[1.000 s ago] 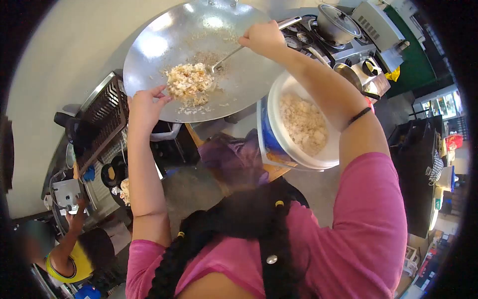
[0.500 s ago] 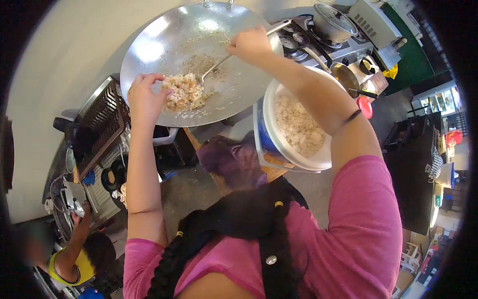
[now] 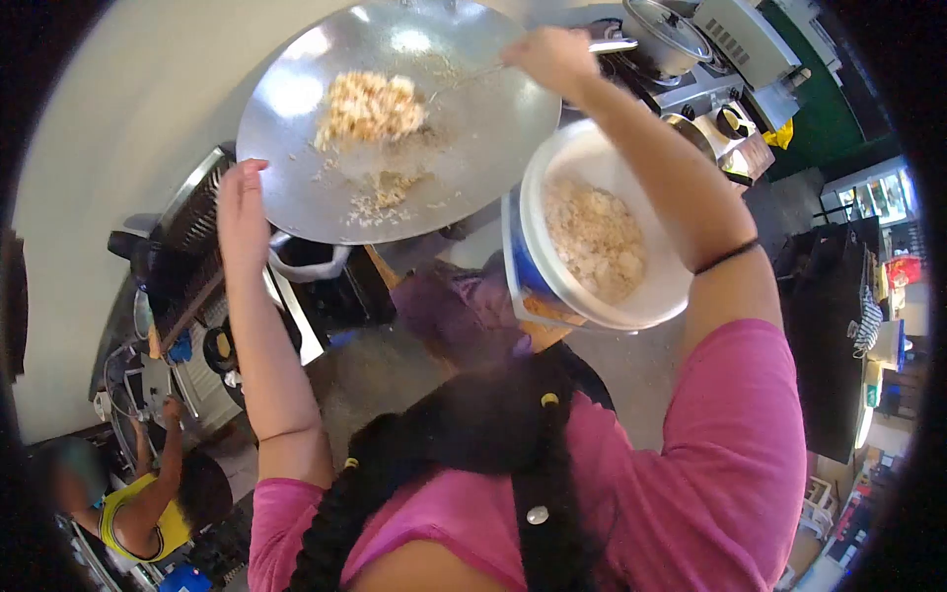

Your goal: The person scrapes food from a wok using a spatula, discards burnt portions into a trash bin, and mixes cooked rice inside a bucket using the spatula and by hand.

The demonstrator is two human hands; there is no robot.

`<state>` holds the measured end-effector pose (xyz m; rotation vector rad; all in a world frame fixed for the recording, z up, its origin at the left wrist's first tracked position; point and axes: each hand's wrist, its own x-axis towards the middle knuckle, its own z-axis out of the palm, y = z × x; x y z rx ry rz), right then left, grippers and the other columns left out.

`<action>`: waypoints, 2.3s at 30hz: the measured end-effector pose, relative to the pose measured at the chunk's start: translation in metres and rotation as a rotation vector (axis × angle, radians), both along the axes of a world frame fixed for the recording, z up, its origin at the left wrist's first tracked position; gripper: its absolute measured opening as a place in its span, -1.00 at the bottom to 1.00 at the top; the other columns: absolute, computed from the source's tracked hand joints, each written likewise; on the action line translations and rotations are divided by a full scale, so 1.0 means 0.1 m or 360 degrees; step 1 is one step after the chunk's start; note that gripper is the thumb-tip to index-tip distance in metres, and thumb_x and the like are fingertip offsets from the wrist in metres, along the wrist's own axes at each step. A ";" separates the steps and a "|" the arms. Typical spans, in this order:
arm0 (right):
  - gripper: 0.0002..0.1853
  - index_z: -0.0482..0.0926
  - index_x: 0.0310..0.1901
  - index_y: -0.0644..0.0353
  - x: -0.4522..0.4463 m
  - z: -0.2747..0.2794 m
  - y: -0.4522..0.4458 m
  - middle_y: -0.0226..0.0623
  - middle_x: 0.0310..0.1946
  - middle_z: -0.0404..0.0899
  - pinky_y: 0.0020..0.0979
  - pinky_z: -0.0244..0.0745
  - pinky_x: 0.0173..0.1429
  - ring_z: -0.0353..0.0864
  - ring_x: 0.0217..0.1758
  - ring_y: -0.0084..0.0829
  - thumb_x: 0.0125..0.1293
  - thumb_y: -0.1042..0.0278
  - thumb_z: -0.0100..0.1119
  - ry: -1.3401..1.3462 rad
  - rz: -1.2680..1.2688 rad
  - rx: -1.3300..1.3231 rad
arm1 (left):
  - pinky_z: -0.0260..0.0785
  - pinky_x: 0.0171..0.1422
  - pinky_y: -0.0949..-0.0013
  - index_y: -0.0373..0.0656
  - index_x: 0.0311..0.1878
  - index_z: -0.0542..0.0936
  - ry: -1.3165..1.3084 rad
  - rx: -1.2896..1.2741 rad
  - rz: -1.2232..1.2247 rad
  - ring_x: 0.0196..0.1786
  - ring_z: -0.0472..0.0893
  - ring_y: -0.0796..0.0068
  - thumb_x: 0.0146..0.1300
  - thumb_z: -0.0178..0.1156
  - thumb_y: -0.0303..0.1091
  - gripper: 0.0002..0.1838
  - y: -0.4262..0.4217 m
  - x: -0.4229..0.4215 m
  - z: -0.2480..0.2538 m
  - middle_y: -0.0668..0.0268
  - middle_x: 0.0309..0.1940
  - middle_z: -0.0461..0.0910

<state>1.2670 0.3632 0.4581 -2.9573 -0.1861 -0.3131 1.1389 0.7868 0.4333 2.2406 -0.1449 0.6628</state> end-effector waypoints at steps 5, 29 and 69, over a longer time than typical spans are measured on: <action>-0.45 0.71 -0.26 0.29 -0.54 0.51 -0.93 -0.16 -0.52 0.64 -0.28 0.45 -0.24 0.54 -0.46 -0.42 0.37 -0.17 0.15 -0.0092 -0.0028 0.0122 | 0.30 0.37 0.30 -0.24 0.02 0.62 -0.0045 -0.0226 0.0078 0.21 0.53 0.35 0.47 0.17 -0.32 -0.79 0.44 -0.51 -0.03 0.18 0.14 0.56; -0.71 0.70 -0.32 0.16 -2.10 0.65 -2.21 -0.09 -0.38 0.70 -0.08 0.58 -0.14 0.71 -0.24 -0.06 0.07 0.10 0.36 0.0942 0.0379 -0.0908 | 0.24 0.44 0.30 -0.24 0.06 0.59 0.0097 -0.0512 0.0491 0.34 0.45 0.37 0.44 0.21 -0.39 -0.79 -0.95 -1.82 -0.64 0.15 0.31 0.48; -0.65 0.59 -0.09 0.29 -2.23 0.50 -2.26 -0.19 -0.12 0.66 -0.26 0.53 0.04 0.67 -0.11 -0.36 0.18 0.30 0.46 -0.0960 -0.0228 0.0513 | 0.34 0.32 0.36 -0.24 -0.06 0.62 0.0152 -0.0844 -0.0104 0.23 0.47 0.42 0.36 0.19 -0.57 -0.87 -2.14 -1.70 -0.79 0.17 0.28 0.40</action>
